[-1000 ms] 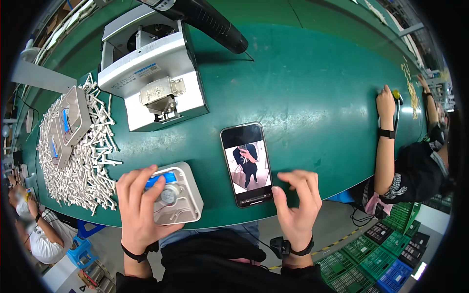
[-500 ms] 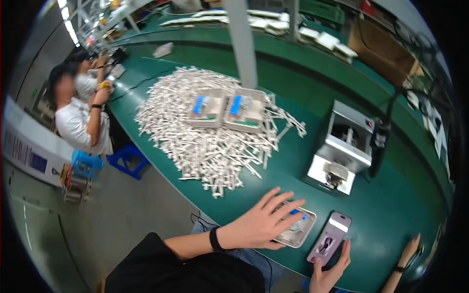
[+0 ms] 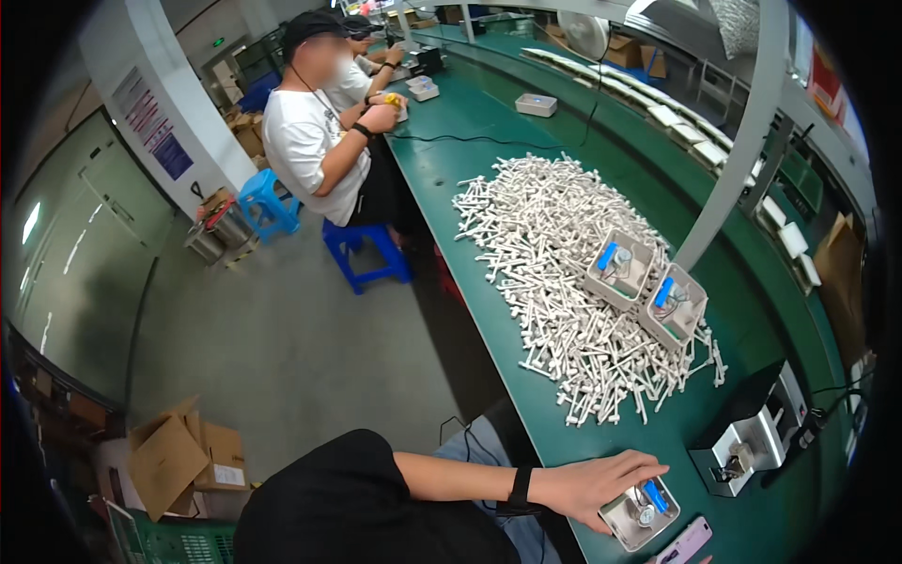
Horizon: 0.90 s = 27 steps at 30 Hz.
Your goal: Assemble small white plastic electronic enclosures with internal components and secure them with an electric screwdriver.
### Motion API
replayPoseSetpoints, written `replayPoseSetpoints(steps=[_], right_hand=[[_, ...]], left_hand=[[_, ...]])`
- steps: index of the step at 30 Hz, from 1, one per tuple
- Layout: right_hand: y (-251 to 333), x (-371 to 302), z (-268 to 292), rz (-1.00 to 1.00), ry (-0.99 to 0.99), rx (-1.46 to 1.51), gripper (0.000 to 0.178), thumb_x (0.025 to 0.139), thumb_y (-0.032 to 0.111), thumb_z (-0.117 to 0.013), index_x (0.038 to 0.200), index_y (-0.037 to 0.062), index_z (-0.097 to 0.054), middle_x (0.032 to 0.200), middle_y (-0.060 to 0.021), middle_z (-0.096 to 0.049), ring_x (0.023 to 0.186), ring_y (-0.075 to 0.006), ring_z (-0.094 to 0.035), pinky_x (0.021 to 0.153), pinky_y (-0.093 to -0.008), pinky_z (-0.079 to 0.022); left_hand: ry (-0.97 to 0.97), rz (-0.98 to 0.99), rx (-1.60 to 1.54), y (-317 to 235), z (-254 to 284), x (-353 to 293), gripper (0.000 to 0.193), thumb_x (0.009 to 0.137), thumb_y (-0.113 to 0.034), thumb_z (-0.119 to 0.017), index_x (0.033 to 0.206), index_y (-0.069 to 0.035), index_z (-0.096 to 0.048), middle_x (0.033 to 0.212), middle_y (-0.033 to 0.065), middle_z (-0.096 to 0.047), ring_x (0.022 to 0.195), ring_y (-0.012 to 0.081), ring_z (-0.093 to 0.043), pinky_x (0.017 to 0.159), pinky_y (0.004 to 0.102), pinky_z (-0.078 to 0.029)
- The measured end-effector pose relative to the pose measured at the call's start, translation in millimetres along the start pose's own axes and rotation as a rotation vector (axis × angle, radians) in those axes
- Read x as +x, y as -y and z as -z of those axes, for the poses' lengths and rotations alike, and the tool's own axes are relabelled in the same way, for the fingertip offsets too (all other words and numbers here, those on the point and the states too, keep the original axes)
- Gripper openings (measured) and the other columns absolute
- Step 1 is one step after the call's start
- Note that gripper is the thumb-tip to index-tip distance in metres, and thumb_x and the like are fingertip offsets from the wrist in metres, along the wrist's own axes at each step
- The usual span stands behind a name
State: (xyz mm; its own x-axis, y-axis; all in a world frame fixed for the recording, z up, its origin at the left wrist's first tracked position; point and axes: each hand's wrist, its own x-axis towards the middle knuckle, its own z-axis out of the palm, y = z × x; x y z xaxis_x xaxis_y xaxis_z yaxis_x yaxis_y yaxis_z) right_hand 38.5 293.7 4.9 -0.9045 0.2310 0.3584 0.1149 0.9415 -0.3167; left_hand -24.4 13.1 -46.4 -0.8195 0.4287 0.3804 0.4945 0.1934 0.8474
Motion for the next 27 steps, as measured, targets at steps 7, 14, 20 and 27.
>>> replayPoseSetpoints(steps=[7,14,20,27], right_hand=[[-16.4,172.8,-6.3,0.237,-0.094,0.662,0.070,0.100,0.018,-0.074,0.161,0.0008,-0.043,0.155,-0.0251,-0.053,0.138,-0.0410,-0.052,0.113,-0.0497,-0.044],[-153.3,315.6,-77.5,0.348,0.102,0.635,0.060,0.101,0.009,-0.068,0.157,-0.0009,-0.047,0.146,-0.0195,-0.063,0.135,-0.0310,-0.056,0.116,-0.0417,-0.044],[2.3,274.4,-55.3,0.259,0.062,0.571,0.033,0.096,0.019,-0.076,0.119,-0.0031,-0.069,0.095,-0.0019,-0.068,0.079,-0.0110,-0.057,0.072,-0.0306,-0.049],[2.2,215.0,-1.6,0.169,-0.387,0.952,0.021,0.098,0.019,-0.075,0.107,0.0015,-0.068,0.091,-0.0076,-0.069,0.068,-0.0186,-0.066,0.065,-0.0338,-0.055]], left_hand=[[-0.037,-0.067,0.039,6.9,1.0,-5.9,0.126,0.068,-0.028,-0.091,0.166,0.000,-0.018,0.155,0.0240,-0.035,0.141,0.0429,-0.041,0.119,0.0473,-0.039],[-0.021,-0.146,-0.034,22.0,-12.3,2.8,0.121,0.071,-0.033,-0.090,0.164,0.003,-0.022,0.161,0.0273,-0.034,0.146,0.0452,-0.039,0.123,0.0481,-0.036],[-0.065,0.032,0.101,34.1,13.6,-7.8,0.105,0.074,-0.036,-0.095,0.154,0.005,-0.041,0.153,0.0277,-0.049,0.145,0.0436,-0.047,0.124,0.0472,-0.037],[-0.010,0.074,0.094,7.7,10.3,7.8,0.105,0.069,-0.034,-0.099,0.149,0.004,-0.043,0.142,0.0258,-0.057,0.133,0.0455,-0.057,0.116,0.0500,-0.047]])
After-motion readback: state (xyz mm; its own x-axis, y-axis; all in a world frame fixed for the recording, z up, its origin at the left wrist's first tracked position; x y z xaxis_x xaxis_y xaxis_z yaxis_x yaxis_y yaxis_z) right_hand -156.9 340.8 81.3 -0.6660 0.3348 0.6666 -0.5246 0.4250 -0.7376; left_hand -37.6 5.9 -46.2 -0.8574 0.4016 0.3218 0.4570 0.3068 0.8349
